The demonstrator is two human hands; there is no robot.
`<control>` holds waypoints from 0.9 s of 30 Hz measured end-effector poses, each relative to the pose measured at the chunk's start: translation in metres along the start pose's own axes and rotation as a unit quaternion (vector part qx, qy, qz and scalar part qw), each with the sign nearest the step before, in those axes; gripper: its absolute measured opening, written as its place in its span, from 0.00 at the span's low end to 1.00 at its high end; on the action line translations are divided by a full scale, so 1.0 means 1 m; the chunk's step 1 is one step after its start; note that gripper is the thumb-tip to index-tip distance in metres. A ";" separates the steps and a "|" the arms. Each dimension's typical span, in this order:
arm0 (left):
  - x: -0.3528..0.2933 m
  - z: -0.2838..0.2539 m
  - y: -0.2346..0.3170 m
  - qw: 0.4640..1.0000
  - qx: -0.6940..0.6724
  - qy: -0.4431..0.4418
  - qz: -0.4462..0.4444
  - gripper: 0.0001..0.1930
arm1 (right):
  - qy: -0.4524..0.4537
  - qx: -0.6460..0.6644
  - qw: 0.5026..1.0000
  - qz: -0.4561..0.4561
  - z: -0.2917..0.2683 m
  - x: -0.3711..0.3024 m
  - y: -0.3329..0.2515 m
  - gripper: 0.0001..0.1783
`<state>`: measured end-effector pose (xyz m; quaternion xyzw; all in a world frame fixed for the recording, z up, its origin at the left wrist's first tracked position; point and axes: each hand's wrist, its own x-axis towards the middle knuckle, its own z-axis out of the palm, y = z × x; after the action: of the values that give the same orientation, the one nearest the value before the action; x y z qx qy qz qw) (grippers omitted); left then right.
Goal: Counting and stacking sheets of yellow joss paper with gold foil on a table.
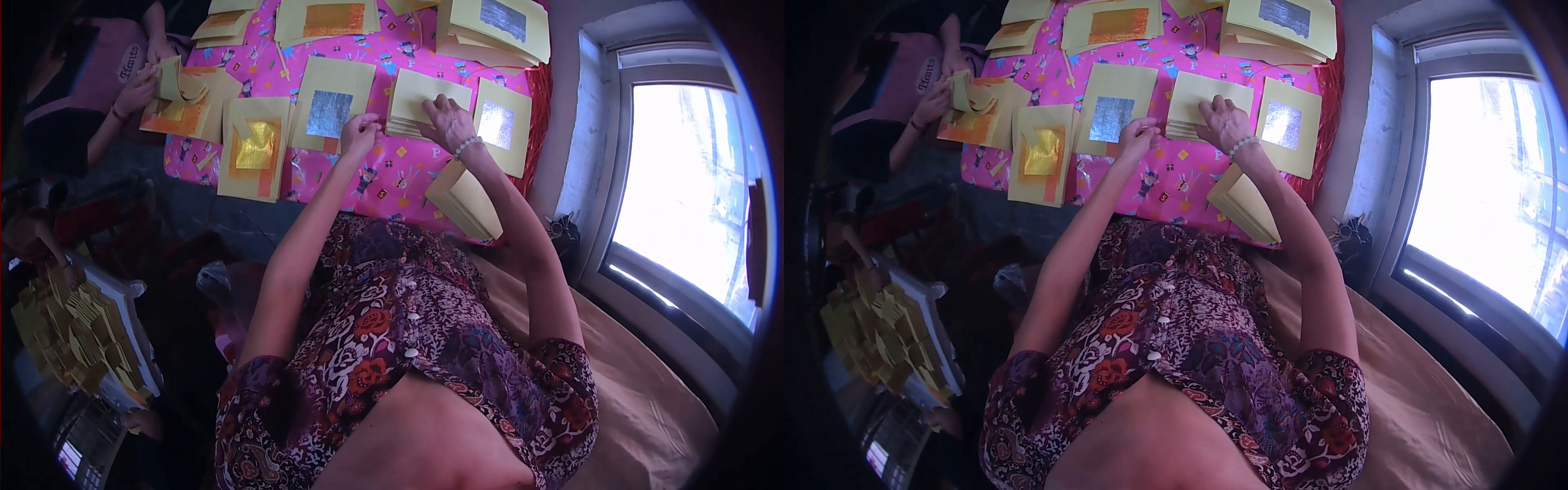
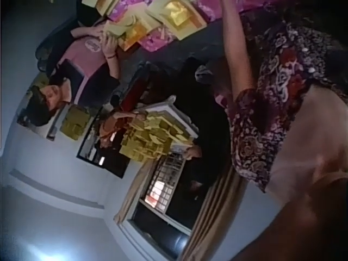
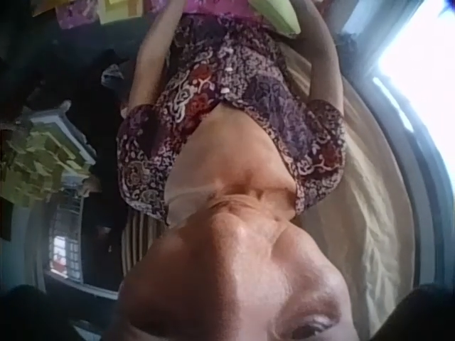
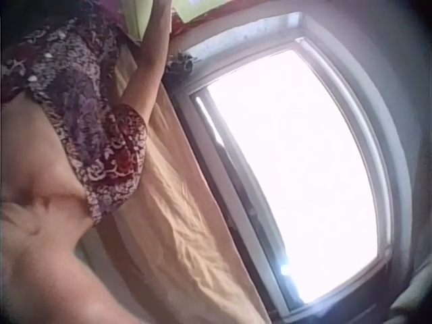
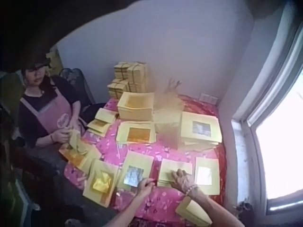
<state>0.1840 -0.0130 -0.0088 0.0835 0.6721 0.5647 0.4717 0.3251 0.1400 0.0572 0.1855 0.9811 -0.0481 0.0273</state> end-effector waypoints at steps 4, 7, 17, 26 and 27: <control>-0.002 0.000 -0.016 1.000 0.000 -0.012 0.025 0.13 | -0.014 -0.025 1.000 0.007 -0.009 0.003 -0.010 0.28; -0.003 0.006 -0.020 0.999 -0.003 -0.021 0.026 0.13 | -0.017 -0.044 0.999 0.010 -0.005 0.001 -0.009 0.28; -0.004 0.019 -0.038 0.999 -0.033 -0.035 0.001 0.13 | 0.012 -0.046 0.999 0.019 0.003 -0.012 -0.005 0.31; -0.003 0.024 -0.052 0.998 -0.051 -0.034 0.010 0.12 | 0.007 -0.061 0.997 0.047 0.009 -0.011 -0.011 0.36; -0.002 0.025 -0.054 0.998 -0.055 -0.042 0.012 0.12 | 0.007 -0.062 0.997 0.046 0.010 -0.011 -0.008 0.36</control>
<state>0.2258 -0.0165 -0.0511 0.0889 0.6188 0.6023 0.4964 0.3326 0.1272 0.0487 0.2283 0.9729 0.0154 0.0342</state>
